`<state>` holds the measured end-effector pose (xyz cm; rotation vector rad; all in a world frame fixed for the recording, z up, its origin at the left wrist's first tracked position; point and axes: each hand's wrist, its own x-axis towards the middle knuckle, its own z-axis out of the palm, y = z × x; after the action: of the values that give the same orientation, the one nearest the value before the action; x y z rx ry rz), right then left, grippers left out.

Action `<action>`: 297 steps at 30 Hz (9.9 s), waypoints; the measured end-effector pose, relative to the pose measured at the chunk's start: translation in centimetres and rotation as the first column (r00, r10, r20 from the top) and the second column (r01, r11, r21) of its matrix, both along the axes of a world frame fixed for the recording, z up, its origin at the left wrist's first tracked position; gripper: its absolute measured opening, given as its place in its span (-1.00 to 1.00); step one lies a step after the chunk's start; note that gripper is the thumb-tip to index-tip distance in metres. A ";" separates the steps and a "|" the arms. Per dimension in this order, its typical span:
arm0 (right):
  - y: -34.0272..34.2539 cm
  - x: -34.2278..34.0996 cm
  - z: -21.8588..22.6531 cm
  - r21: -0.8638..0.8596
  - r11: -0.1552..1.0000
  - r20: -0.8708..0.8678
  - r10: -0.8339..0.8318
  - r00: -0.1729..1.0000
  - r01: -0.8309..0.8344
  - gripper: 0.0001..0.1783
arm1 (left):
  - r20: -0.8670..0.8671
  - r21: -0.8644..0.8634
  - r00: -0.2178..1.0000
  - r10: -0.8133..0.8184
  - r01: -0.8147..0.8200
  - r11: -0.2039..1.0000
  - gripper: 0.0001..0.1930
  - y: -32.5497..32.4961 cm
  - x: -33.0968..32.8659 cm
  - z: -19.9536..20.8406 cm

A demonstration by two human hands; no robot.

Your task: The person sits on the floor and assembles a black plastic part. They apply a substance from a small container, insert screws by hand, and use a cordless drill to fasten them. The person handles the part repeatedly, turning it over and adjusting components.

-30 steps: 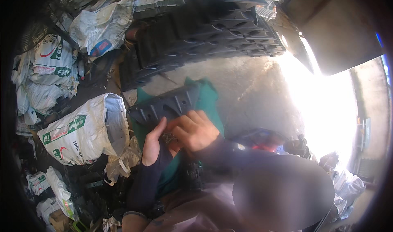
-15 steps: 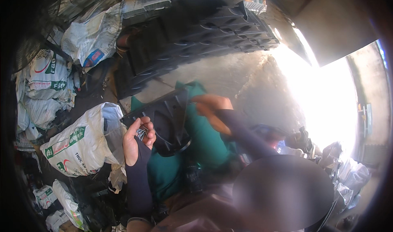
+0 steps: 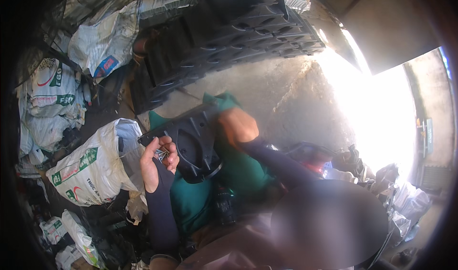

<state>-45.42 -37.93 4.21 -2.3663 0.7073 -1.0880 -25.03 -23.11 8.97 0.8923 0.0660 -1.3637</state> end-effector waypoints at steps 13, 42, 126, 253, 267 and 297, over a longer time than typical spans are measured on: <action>1.4 0.6 0.3 -0.273 0.961 -0.077 -0.053 0.996 0.030 -0.65 | 0.033 -0.033 0.999 -0.012 0.013 0.999 -0.65 -0.4 0.1 0.1; 8.1 4.8 7.4 -0.002 0.974 0.008 0.225 0.974 -0.225 -0.77 | 0.244 0.121 0.957 -0.156 0.130 0.984 -0.65 1.8 -3.4 0.7; 6.5 -0.8 1.2 0.432 0.896 -0.548 0.173 0.818 0.100 -0.83 | 0.556 0.139 0.797 -0.236 0.190 0.972 -0.73 0.0 0.0 -0.1; 7.3 3.9 9.2 0.978 0.181 0.006 0.471 0.882 -0.103 -0.81 | 0.454 -0.036 0.856 -0.246 0.293 0.955 -0.47 4.9 -2.6 0.1; 4.8 3.3 8.2 0.746 0.659 -0.318 0.480 0.818 -0.096 -0.86 | 0.562 0.159 0.821 -0.095 0.005 0.987 -0.54 3.7 -2.9 0.7; 5.9 5.1 5.9 0.354 0.912 -0.666 0.401 0.629 -0.207 -0.92 | 0.238 -0.172 0.970 -0.055 0.098 0.980 -0.80 3.5 0.2 -1.8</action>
<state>-40.35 -32.06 10.13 -2.5292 0.5896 0.1491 -24.84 -19.59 7.19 0.8998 -0.2729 -1.3048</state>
